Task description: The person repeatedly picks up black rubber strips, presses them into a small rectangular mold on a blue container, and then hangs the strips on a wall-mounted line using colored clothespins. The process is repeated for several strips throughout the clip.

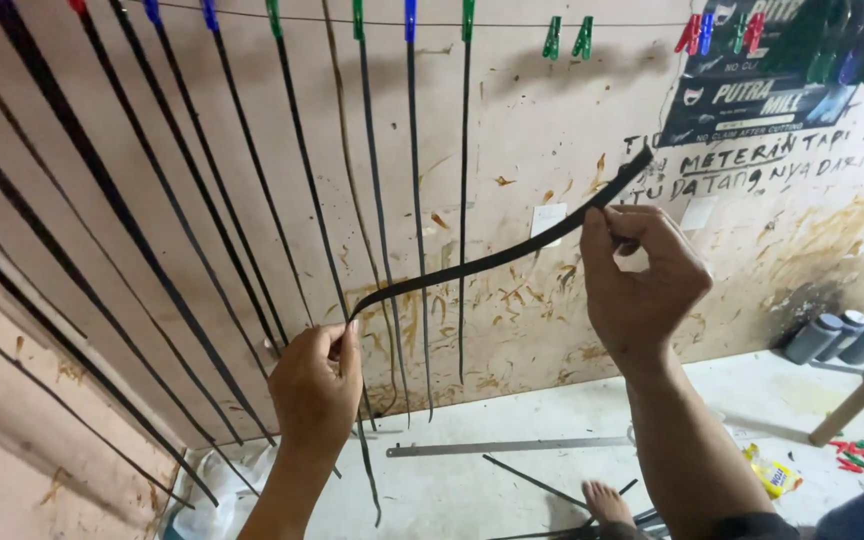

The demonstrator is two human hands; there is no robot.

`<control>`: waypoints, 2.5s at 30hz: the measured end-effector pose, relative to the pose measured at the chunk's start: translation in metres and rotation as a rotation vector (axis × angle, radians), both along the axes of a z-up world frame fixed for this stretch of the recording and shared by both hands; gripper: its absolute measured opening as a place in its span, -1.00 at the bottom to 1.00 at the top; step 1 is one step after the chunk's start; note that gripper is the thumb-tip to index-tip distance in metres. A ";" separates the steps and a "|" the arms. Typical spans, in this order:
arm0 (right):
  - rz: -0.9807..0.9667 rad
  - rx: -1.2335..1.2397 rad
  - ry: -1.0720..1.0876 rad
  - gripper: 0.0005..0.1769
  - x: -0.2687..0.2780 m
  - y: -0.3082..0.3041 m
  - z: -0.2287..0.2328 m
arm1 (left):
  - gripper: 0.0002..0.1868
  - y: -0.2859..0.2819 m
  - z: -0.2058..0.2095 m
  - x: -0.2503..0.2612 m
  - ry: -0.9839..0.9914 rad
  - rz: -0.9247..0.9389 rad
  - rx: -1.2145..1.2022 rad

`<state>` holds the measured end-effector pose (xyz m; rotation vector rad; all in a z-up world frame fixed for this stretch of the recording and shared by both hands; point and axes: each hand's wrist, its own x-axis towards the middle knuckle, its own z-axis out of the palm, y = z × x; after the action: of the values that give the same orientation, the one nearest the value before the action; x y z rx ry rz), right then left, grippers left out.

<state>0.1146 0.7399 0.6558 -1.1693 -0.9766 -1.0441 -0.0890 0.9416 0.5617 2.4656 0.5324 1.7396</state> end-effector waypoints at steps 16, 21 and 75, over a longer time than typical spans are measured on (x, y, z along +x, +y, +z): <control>-0.069 -0.063 -0.169 -0.77 0.100 0.075 0.025 | -0.69 0.043 -0.007 0.132 0.493 -0.011 -0.527; -0.171 -0.095 -0.234 -0.79 0.131 0.093 0.022 | -0.71 0.025 0.048 0.177 0.119 -0.152 -0.254; 0.330 -0.859 0.008 -0.42 0.442 0.176 0.165 | -0.78 0.092 0.156 0.488 0.118 -0.286 -0.250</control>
<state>0.5563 0.9163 0.8206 -1.6082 -1.6235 -0.3307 0.3995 1.0338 0.7176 2.3413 0.3580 1.3408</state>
